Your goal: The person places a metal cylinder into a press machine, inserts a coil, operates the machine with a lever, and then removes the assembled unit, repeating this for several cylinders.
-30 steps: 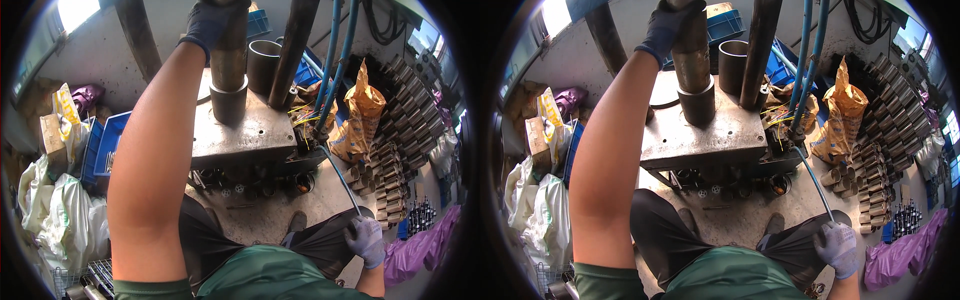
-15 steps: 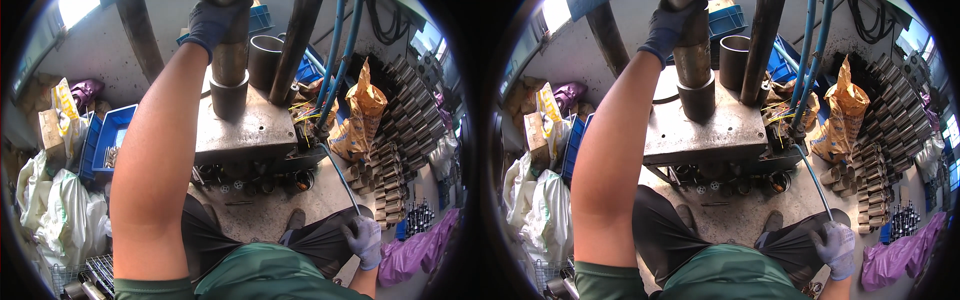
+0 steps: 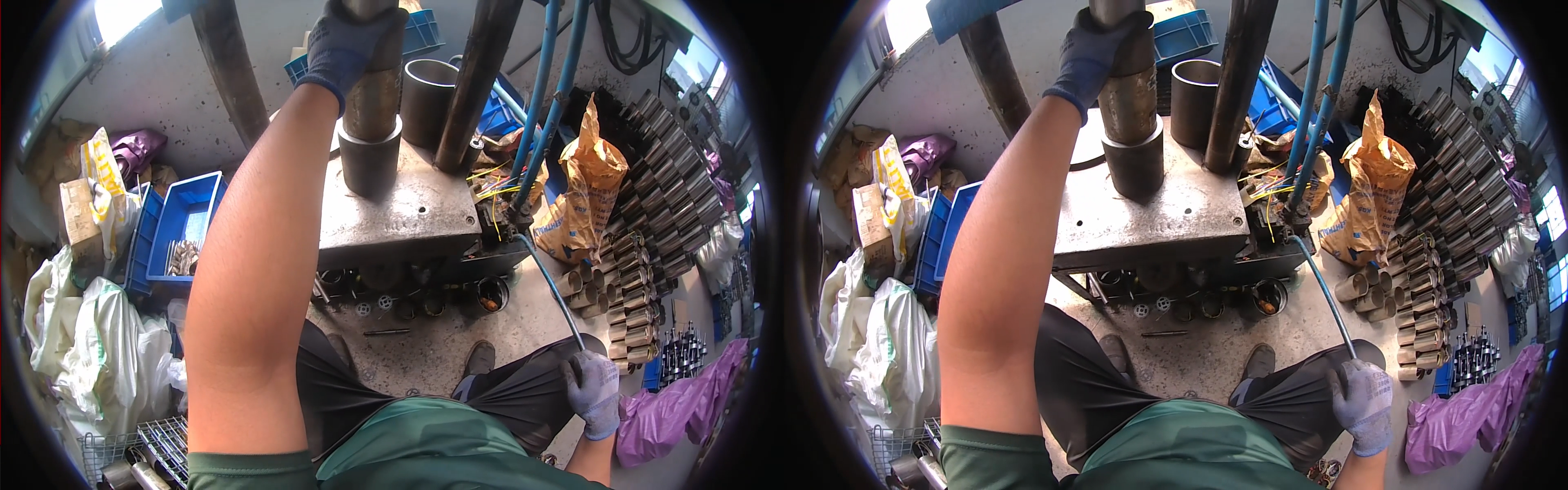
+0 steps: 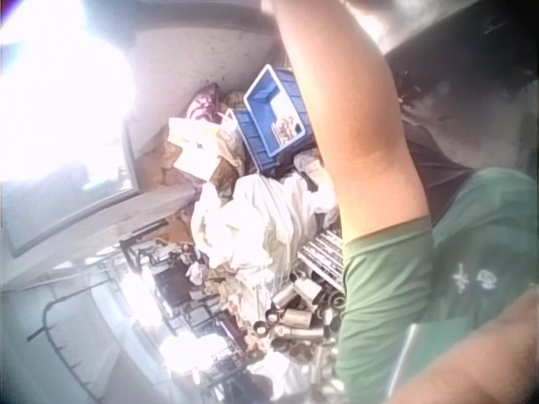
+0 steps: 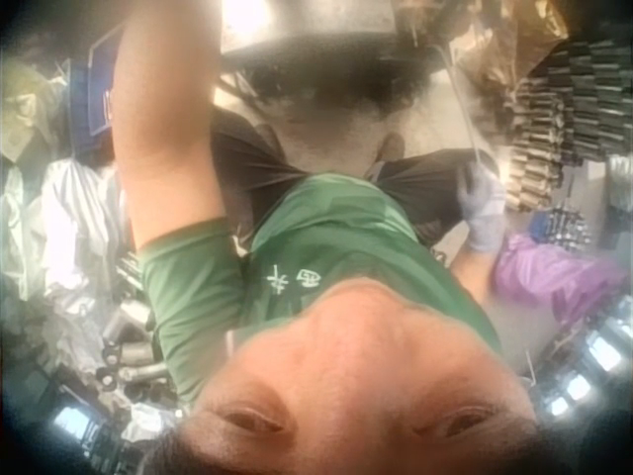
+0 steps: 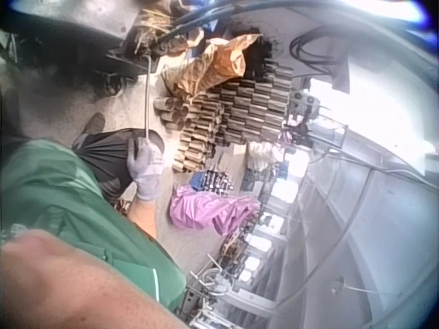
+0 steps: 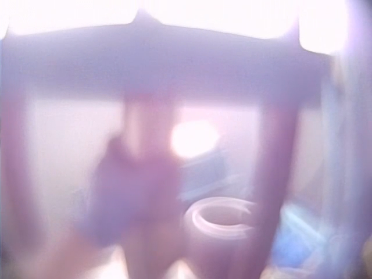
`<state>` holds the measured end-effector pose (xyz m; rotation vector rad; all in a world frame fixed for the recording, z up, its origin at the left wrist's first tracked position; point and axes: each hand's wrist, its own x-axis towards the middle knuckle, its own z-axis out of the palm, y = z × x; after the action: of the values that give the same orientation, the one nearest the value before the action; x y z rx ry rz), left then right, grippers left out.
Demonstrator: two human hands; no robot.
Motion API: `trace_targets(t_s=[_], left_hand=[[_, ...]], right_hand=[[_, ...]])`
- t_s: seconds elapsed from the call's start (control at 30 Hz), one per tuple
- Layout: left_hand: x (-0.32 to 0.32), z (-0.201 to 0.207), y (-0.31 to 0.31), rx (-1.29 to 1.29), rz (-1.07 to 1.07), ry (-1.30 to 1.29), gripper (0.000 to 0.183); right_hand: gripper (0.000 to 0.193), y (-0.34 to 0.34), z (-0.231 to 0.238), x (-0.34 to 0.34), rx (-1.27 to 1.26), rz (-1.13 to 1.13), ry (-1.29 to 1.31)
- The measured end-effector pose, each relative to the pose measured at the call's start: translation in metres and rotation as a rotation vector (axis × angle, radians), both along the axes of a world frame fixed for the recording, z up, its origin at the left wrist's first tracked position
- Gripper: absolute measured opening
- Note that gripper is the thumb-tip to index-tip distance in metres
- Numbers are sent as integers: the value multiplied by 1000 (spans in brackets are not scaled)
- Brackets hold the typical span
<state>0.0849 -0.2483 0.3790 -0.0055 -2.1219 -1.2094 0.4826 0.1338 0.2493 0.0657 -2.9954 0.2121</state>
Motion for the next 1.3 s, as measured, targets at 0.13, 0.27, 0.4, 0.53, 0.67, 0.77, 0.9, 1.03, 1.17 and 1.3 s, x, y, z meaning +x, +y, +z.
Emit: trace_targets(t_s=[0.13, 0.27, 0.4, 0.53, 0.67, 0.77, 0.9, 1.03, 1.17, 1.3], left_hand=[[-2, -6, 0, 2, -6, 10, 103], [-4, -12, 3, 10, 5, 12, 103], [-20, -29, -18, 3, -52, 115, 103], [-14, -25, -15, -33, -75, 96, 102], [-23, -27, -5, 14, -78, 133, 99], [-26, -28, -6, 2, -58, 130, 98], [-36, -34, -14, 35, -57, 120, 99], [-32, -36, -17, 32, -36, 111, 98], [-25, -28, -7, 30, -49, 96, 96], [-29, -32, -13, 35, -41, 122, 95]], right_hand=[[23, 1, 2, 0, 11, 15, -3], [18, -9, 35, -10, -91, -45, -214], [33, 0, 67, -60, 26, 212, 131], [32, 6, 114, -159, 117, 252, 617], [33, 19, 143, -209, -28, 156, 564], [34, 19, 138, -199, 18, 202, 526], [40, 19, 118, -127, 180, 303, 267], [35, 12, 69, -52, 63, 262, -384], [32, 4, 23, -3, 165, 102, -299], [25, 6, 4, 4, 116, 28, -194]])
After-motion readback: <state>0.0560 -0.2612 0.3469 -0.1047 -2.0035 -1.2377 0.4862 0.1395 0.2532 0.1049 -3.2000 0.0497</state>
